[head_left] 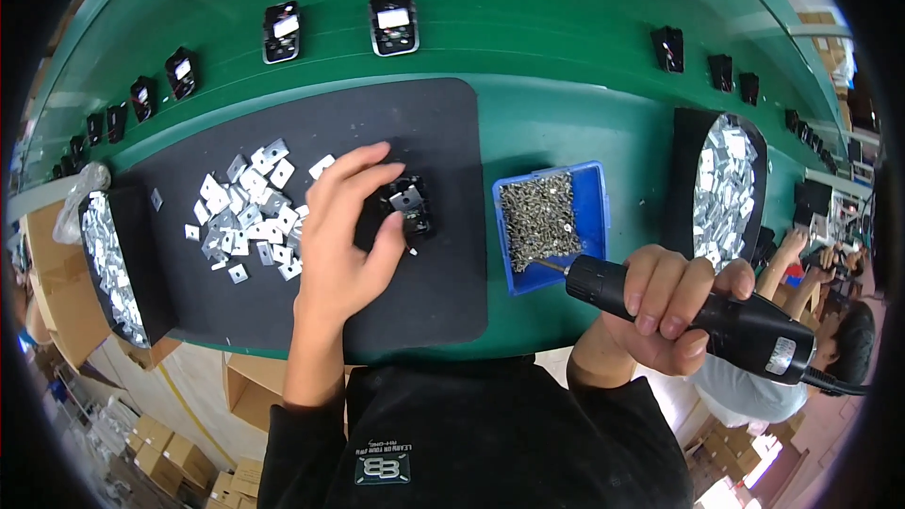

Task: The person assembles electronic components by securing them with screws using an electric screwdriver.

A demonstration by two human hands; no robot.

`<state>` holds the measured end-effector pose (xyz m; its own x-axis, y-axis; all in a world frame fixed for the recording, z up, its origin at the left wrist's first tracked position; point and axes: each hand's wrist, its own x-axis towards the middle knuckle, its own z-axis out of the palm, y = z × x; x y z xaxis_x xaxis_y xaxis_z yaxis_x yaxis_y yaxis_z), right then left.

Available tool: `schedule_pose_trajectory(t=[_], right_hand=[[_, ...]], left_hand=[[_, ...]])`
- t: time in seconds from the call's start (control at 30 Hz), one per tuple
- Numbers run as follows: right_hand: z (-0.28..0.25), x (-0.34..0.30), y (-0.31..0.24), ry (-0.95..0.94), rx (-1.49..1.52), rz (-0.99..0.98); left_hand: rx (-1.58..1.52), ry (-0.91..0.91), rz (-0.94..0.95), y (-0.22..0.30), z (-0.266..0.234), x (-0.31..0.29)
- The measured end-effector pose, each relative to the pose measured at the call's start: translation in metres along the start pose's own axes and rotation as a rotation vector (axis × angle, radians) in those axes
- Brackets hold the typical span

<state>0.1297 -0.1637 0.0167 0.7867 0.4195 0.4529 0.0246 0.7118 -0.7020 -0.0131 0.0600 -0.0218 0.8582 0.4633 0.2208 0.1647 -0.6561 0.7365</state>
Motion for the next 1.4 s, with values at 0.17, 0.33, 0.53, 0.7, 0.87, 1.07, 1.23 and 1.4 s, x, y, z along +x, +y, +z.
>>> schedule_pose_trajectory(t=[0.17, 0.33, 0.53, 0.7, 0.87, 1.07, 1.23, 1.4], right_hand=[[0.010, 0.009, -0.006, -0.019, 0.120, -0.055], [0.010, 0.004, -0.012, 0.039, 0.097, -0.106], [0.009, 0.003, -0.016, 0.053, 0.089, -0.105], [0.008, 0.000, -0.011, 0.084, -0.005, -0.162], [0.008, 0.000, -0.011, 0.074, 0.014, -0.219], [0.007, 0.001, -0.011, 0.066, 0.055, -0.192], [0.011, 0.001, -0.007, 0.052, 0.066, -0.122], [0.011, 0.000, -0.006, 0.047, 0.068, -0.116]], left_hand=[[0.002, -0.057, 0.281, 0.036, 0.002, -0.001], [-0.049, -0.154, 0.324, 0.055, 0.035, -0.003], [-0.151, -0.144, 0.405, 0.055, 0.051, -0.002], [-0.067, -0.150, 0.365, 0.054, 0.054, -0.001], [-0.076, -0.188, 0.343, 0.056, 0.056, 0.002], [-0.178, -0.218, 0.299, 0.054, 0.056, 0.003], [-0.200, -0.209, 0.294, 0.055, 0.058, 0.002], [-0.212, -0.161, 0.303, 0.054, 0.058, 0.000]])
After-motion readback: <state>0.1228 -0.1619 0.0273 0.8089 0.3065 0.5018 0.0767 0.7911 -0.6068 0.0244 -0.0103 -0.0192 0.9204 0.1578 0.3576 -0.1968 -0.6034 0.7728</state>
